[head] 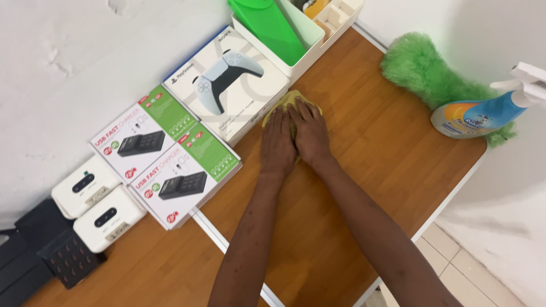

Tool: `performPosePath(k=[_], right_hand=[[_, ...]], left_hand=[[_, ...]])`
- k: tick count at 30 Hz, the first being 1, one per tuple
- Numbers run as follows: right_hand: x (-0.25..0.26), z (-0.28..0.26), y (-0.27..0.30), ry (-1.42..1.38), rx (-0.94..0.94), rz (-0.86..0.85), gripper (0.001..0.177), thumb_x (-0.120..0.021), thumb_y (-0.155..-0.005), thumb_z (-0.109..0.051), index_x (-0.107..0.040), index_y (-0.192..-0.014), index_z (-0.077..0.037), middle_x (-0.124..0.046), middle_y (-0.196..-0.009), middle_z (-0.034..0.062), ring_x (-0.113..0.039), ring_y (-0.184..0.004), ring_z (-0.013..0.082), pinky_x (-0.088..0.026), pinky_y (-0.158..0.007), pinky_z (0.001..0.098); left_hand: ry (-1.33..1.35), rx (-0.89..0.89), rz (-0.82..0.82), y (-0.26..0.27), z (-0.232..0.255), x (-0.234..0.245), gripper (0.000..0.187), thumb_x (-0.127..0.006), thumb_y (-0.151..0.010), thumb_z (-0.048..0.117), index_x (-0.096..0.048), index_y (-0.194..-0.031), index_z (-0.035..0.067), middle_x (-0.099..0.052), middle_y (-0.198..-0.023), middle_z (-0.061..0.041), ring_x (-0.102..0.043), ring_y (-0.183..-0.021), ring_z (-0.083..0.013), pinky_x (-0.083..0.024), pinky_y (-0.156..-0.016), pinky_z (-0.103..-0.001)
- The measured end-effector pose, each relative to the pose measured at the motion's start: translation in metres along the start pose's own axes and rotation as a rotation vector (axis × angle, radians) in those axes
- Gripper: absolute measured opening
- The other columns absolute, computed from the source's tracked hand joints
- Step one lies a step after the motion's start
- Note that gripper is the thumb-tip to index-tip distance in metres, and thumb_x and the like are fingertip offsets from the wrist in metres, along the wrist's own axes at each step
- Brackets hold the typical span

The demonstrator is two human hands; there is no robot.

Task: The person sprays a wooden table surface with a cleaning solution and wipes the area with a yellow cloth, moving between boxes of electronic accessories and a router.

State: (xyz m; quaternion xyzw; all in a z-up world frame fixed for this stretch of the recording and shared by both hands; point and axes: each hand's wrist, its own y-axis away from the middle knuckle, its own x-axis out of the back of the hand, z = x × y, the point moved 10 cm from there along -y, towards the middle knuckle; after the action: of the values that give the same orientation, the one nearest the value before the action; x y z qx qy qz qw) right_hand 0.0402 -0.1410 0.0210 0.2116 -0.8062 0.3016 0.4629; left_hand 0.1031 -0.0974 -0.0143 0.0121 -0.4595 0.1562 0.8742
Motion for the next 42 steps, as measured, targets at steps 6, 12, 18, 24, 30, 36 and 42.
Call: performPosePath(k=[6, 12, 18, 24, 30, 36, 42], right_hand=[[-0.009, -0.028, 0.017, -0.016, 0.043, -0.051, 0.055, -0.061, -0.088, 0.001, -0.060, -0.142, -0.005, -0.048, -0.157, 0.0133, -0.043, -0.141, 0.0341, -0.036, -0.117, 0.0446], [-0.011, -0.050, 0.028, -0.042, 0.117, -0.075, 0.047, -0.061, -0.093, -0.003, -0.062, -0.140, -0.004, -0.049, -0.156, 0.0113, -0.043, -0.143, 0.0325, -0.035, -0.119, 0.0463], [-0.016, -0.062, 0.035, -0.102, 0.184, -0.167, 0.044, -0.059, -0.094, -0.002, -0.065, -0.138, -0.006, -0.049, -0.158, 0.0094, -0.041, -0.145, 0.0318, -0.033, -0.121, 0.0447], [-0.014, -0.071, 0.037, -0.160, 0.284, -0.170, 0.041, -0.060, -0.095, -0.006, -0.066, -0.136, -0.006, -0.053, -0.154, 0.0095, -0.043, -0.146, 0.0299, -0.035, -0.122, 0.0413], [-0.017, -0.073, 0.031, -0.137, 0.383, -0.199, 0.042, -0.058, -0.098, -0.013, -0.064, -0.139, -0.004, -0.053, -0.154, 0.0103, -0.042, -0.147, 0.0298, -0.034, -0.122, 0.0409], [-0.018, -0.068, 0.037, -0.164, 0.292, -0.231, 0.041, -0.056, -0.100, -0.015, -0.063, -0.140, -0.009, -0.053, -0.154, 0.0072, -0.042, -0.145, 0.0289, -0.034, -0.121, 0.0412], [-0.003, -0.062, 0.071, -0.131, 0.232, -0.192, 0.044, -0.053, -0.098, -0.009, -0.061, -0.141, -0.007, -0.050, -0.158, 0.0085, -0.042, -0.145, 0.0307, -0.035, -0.120, 0.0428]], left_hand=[[-0.026, 0.042, 0.092, 0.035, -0.013, 0.017, 0.062, -0.057, -0.095, 0.005, -0.037, -0.153, -0.004, -0.034, -0.164, -0.024, -0.029, -0.154, -0.0369, -0.021, -0.127, -0.046], [-0.053, 0.050, 0.208, 0.062, -0.010, 0.030, 0.070, -0.066, -0.092, 0.010, -0.036, -0.152, -0.010, -0.038, -0.159, -0.028, -0.034, -0.151, -0.0418, -0.024, -0.126, -0.050], [-0.057, 0.122, 0.220, 0.081, -0.004, 0.040, 0.074, -0.067, -0.090, 0.013, -0.033, -0.149, -0.014, -0.033, -0.158, -0.034, -0.030, -0.149, -0.0445, -0.023, -0.124, -0.053], [-0.071, 0.229, 0.208, 0.094, -0.003, 0.037, 0.076, -0.064, -0.092, 0.013, -0.026, -0.151, -0.016, -0.027, -0.160, -0.034, -0.023, -0.151, -0.0444, -0.016, -0.124, -0.053], [-0.126, 0.283, 0.266, 0.093, -0.001, 0.033, 0.077, -0.060, -0.096, 0.014, -0.022, -0.157, -0.014, -0.026, -0.164, -0.030, -0.021, -0.156, -0.0424, -0.015, -0.128, -0.050], [-0.043, 0.261, 0.223, 0.096, 0.000, 0.036, 0.076, -0.061, -0.094, 0.016, -0.024, -0.153, -0.014, -0.025, -0.163, -0.031, -0.020, -0.154, -0.0433, -0.015, -0.127, -0.052], [-0.095, 0.143, 0.159, 0.116, 0.014, 0.028, 0.071, -0.059, -0.094, 0.010, -0.029, -0.153, -0.015, -0.028, -0.163, -0.032, -0.023, -0.155, -0.0427, -0.017, -0.127, -0.052]])
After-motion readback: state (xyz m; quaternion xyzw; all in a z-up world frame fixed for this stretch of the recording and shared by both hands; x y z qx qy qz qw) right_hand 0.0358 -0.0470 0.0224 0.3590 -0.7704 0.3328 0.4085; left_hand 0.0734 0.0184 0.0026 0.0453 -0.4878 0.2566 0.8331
